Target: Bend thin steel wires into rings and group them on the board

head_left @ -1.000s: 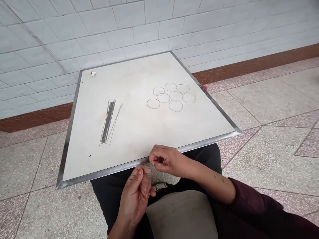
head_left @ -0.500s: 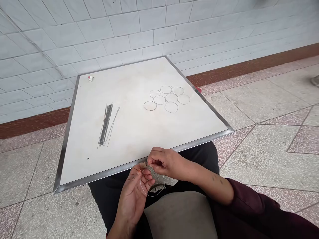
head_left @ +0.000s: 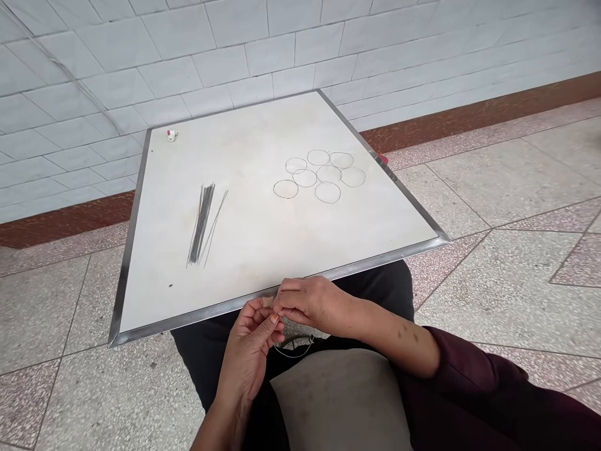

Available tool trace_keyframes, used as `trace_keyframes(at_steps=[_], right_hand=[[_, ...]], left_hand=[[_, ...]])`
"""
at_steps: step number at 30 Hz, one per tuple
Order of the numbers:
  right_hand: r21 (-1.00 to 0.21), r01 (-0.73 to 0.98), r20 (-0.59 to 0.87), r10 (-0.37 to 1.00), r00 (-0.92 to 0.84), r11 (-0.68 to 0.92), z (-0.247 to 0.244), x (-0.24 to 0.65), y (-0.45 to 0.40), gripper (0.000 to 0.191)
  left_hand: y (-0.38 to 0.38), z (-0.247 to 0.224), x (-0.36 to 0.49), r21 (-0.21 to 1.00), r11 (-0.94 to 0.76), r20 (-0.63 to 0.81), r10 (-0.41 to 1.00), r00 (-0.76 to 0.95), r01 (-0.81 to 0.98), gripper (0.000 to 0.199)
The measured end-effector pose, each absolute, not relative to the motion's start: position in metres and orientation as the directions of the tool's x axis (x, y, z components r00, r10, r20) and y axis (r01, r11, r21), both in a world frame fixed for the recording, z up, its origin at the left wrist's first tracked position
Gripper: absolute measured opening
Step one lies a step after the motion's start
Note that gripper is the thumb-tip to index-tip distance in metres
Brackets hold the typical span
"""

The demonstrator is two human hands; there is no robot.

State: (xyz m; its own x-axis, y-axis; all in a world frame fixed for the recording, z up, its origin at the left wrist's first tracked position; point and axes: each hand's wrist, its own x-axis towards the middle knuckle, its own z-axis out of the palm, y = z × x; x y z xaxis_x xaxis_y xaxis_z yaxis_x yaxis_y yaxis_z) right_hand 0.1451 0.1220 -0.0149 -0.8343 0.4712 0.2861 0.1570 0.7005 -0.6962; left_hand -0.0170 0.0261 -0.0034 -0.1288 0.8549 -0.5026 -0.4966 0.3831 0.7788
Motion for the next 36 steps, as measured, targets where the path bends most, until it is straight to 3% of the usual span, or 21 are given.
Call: trace_keyframes(at_steps=[7, 12, 15, 20, 28, 36], right_hand=[[-0.748, 0.095, 0.286, 0.448, -0.847, 0.657, -0.019, 0.148, 0.125, 0.018], [-0.793, 0.093, 0.249, 0.46, -0.853, 0.602, -0.017, 0.149, 0.127, 0.011], [-0.822, 0.115, 0.187, 0.456, -0.87, 0.558, -0.012, 0.151, 0.129, 0.021], [-0.805, 0.141, 0.17, 0.452, -0.876, 0.576, -0.007, 0.15, 0.128, 0.008], [-0.759, 0.095, 0.223, 0.395, -0.891, 0.644, -0.014, 0.147, 0.125, 0.01], [-0.769, 0.062, 0.188, 0.317, -0.929, 0.637, -0.011, 0.147, 0.127, 0.012]], left_hand=[[0.027, -0.005, -0.018, 0.767, 0.438, -0.55, 0.825, -0.128, -0.468, 0.035], [0.025, -0.006, -0.019, 0.761, 0.448, -0.564, 0.814, -0.137, -0.47, 0.033], [0.025, -0.007, -0.019, 0.755, 0.435, -0.565, 0.812, -0.149, -0.49, 0.03], [0.025, -0.006, -0.017, 0.752, 0.433, -0.564, 0.813, -0.146, -0.497, 0.031], [0.025, -0.003, -0.016, 0.731, 0.489, -0.588, 0.805, -0.076, -0.476, 0.029], [0.022, -0.006, -0.018, 0.723, 0.512, -0.589, 0.808, -0.027, -0.463, 0.035]])
